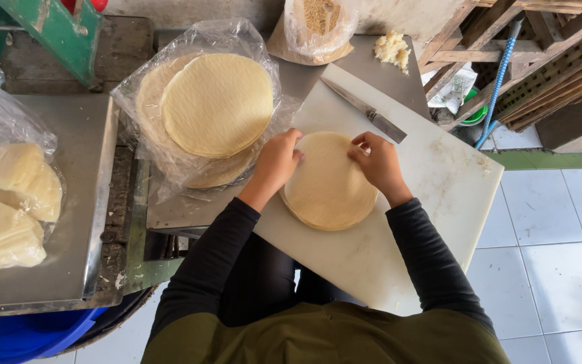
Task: The person peels individual thin dough sheets from a stack, folds them, and places them onto a white cutting board one by one.
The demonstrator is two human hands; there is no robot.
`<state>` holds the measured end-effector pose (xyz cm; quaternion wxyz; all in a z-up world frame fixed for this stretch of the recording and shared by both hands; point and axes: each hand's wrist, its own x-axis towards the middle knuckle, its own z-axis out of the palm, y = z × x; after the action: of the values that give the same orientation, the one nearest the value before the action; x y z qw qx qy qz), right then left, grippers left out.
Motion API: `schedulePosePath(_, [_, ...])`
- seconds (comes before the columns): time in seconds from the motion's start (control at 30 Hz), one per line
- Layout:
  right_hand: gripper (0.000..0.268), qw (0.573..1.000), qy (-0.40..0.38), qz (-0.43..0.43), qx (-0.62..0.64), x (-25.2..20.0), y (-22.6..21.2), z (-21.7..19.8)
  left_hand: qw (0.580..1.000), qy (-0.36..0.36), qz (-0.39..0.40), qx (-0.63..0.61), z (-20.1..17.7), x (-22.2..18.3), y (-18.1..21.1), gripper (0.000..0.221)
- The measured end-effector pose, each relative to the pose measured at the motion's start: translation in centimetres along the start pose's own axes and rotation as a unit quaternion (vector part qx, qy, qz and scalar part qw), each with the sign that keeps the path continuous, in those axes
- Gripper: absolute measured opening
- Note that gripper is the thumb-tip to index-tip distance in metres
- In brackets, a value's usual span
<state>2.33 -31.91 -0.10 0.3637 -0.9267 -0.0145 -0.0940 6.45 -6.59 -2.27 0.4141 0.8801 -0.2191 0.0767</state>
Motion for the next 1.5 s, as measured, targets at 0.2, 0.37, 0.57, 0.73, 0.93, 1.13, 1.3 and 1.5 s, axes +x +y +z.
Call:
schedulePosePath(0.2, [0.033,0.995,0.037,-0.015,-0.092,-0.5,-1.5,-0.3,0.985,0.109,0.106,0.084,-2.4,-1.7,1.7,0.043])
schedulePosePath(0.37, [0.035,0.992,0.064,-0.087,-0.069,-0.8,-3.3,-1.5,0.93,0.222,0.117,0.269,-6.5,-2.1,-0.2,0.045])
schedulePosePath(0.57, [0.028,0.996,0.035,-0.084,0.011,-1.4,-7.3,-2.1,0.938,0.231,0.078,0.248,-8.7,-1.7,-2.7,0.029])
schedulePosePath(0.73, [0.053,0.975,0.102,-0.196,0.013,-3.1,-12.6,-2.7,0.87,0.417,0.182,0.192,-13.3,-1.2,-1.0,0.024])
schedulePosePath(0.93, [0.095,0.936,0.142,-0.321,0.032,-4.8,-17.8,-3.1,0.849,0.464,0.244,0.064,-15.8,-4.2,5.2,0.014])
schedulePosePath(1.13, [0.022,0.912,0.044,-0.064,0.403,-5.6,-17.4,-2.2,0.873,0.452,0.185,0.009,-13.0,-5.8,6.2,0.065])
schedulePosePath(1.3, [0.021,0.838,0.215,-0.076,0.496,-5.6,-15.7,-5.7,0.965,0.195,0.029,0.171,-9.0,-10.5,3.4,0.109])
schedulePosePath(1.5, [0.018,0.864,0.252,-0.148,0.41,-8.6,-14.1,-10.3,0.975,0.079,-0.102,0.179,-6.5,-12.5,-0.6,0.057])
